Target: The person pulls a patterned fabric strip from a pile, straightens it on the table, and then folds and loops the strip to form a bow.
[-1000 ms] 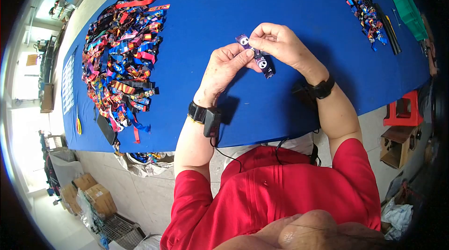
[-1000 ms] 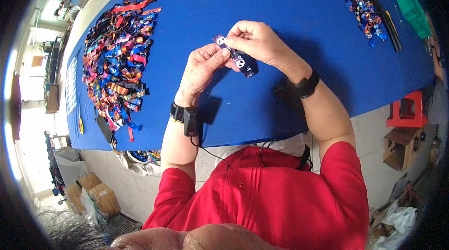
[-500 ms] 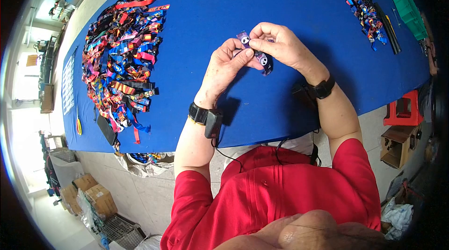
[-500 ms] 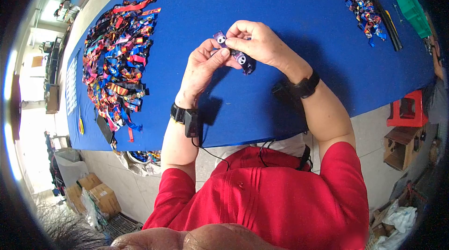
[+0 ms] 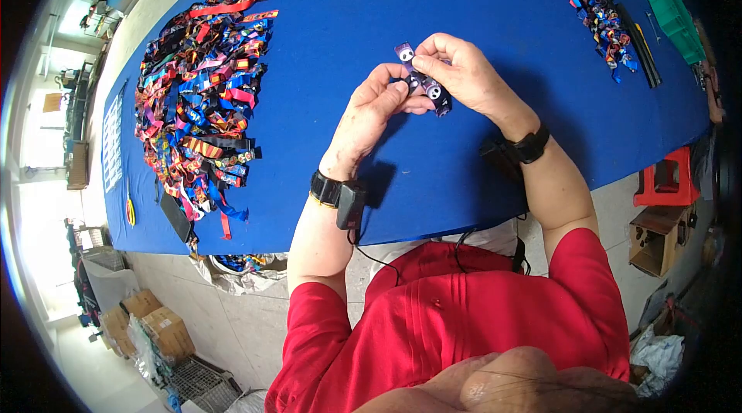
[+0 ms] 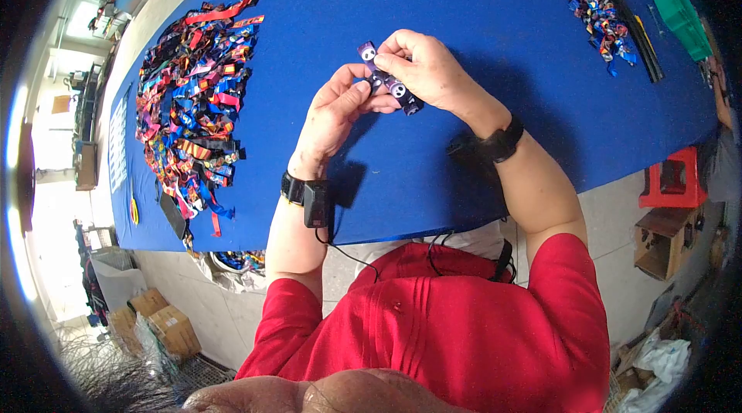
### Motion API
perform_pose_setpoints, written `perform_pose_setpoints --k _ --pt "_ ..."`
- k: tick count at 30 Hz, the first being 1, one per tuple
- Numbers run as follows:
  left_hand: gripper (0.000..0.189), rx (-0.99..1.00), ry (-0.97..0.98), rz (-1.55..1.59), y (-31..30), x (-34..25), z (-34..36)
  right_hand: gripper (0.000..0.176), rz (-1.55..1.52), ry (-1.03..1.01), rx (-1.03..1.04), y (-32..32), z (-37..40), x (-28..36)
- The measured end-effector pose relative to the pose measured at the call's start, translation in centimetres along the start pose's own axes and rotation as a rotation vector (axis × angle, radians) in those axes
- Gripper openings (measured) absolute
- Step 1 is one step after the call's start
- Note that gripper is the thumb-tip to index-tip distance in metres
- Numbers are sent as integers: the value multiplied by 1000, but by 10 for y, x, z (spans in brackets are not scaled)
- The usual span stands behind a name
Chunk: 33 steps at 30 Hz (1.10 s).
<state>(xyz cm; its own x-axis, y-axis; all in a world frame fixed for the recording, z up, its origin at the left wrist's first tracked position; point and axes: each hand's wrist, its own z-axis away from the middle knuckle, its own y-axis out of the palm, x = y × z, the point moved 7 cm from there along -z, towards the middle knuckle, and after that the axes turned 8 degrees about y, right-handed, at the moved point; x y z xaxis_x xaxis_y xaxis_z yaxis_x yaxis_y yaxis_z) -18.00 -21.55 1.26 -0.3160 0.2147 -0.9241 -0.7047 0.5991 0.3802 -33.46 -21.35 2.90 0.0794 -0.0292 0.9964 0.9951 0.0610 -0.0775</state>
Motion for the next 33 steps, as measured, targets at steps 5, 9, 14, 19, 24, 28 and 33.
perform_pose_setpoints --k 5,9,14,19,24,28,33 --pt "19 -31 51 -41 -6 3 -2 17 45 -16 24 0 -1 -1" --pt "14 -115 127 -38 -12 0 -3 20 -106 -6 27 2 -2 -3" --pt "12 -180 175 -13 -23 -5 -3 25 -94 69 -68 -16 -2 7" --pt "13 -193 180 -4 -22 -7 -3 18 -130 52 55 -2 1 4" --pt "12 -171 181 2 -15 -11 -2 16 -144 -32 27 -2 -2 3" --pt "13 -164 180 -16 -14 -11 -3 18 -135 -16 -16 -3 -4 -4" --pt "15 -140 191 -24 -16 -7 -3 19 -143 -42 -73 0 -7 -17"
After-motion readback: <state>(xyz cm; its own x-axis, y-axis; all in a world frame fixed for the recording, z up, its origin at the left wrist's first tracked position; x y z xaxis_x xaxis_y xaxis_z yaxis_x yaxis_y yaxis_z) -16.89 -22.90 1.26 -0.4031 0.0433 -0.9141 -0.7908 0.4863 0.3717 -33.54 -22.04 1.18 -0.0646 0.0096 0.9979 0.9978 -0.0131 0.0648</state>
